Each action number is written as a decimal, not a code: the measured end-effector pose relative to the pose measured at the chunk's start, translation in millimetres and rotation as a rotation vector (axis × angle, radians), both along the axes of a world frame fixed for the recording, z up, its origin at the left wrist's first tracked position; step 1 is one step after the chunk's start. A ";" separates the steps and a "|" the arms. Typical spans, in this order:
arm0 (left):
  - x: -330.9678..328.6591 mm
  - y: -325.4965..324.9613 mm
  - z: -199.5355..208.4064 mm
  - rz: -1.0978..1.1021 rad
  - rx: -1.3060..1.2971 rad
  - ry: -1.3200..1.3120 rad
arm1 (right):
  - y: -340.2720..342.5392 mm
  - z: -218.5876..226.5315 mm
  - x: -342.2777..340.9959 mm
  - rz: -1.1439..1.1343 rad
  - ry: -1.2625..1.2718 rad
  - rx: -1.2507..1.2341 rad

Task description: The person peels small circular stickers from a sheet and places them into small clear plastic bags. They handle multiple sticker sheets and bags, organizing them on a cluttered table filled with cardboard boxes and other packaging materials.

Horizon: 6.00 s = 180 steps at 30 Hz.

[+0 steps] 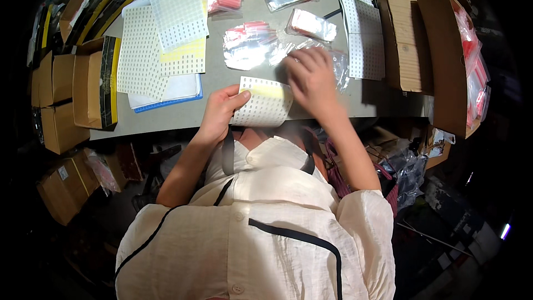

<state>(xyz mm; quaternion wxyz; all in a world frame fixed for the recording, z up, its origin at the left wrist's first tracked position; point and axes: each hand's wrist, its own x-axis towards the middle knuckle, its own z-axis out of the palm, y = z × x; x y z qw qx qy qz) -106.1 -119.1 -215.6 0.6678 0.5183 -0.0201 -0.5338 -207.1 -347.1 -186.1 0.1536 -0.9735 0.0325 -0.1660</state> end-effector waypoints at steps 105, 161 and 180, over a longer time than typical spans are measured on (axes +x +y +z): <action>7.9 6.3 9.7 -0.040 -0.097 -0.010 | 49.6 7.4 8.3 0.115 0.024 0.376; 16.0 6.1 -6.8 -0.072 0.020 -0.112 | -24.1 -32.7 77.1 0.096 -0.178 -0.037; 11.1 -14.7 -0.6 -0.144 0.072 -0.334 | 37.0 8.1 10.8 0.125 0.036 0.317</action>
